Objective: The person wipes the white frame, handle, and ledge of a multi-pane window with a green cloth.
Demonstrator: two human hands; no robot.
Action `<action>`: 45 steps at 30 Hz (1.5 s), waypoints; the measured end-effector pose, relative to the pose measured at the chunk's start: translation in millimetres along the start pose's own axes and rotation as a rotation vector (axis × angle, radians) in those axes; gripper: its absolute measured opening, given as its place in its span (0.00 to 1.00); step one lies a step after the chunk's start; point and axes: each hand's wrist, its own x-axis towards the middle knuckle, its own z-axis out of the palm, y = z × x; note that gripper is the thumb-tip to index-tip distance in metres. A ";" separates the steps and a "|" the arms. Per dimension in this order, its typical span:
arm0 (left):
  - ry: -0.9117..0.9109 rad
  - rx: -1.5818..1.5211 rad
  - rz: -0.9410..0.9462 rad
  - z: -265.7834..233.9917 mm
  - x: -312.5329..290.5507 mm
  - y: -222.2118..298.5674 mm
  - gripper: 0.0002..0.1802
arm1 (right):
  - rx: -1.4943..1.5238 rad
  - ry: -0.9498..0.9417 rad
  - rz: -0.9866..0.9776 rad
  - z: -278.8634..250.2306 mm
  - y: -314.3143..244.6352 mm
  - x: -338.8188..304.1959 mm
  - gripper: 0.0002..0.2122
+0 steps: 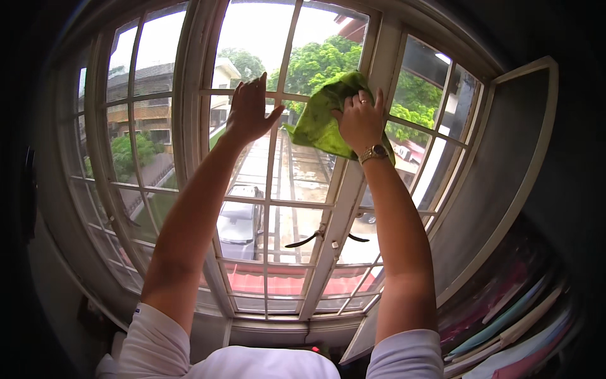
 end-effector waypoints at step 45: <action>0.318 -0.467 -0.292 2.6 -37.5 76.8 0.23 | 0.093 0.282 0.153 -12.8 2.3 13.1 0.12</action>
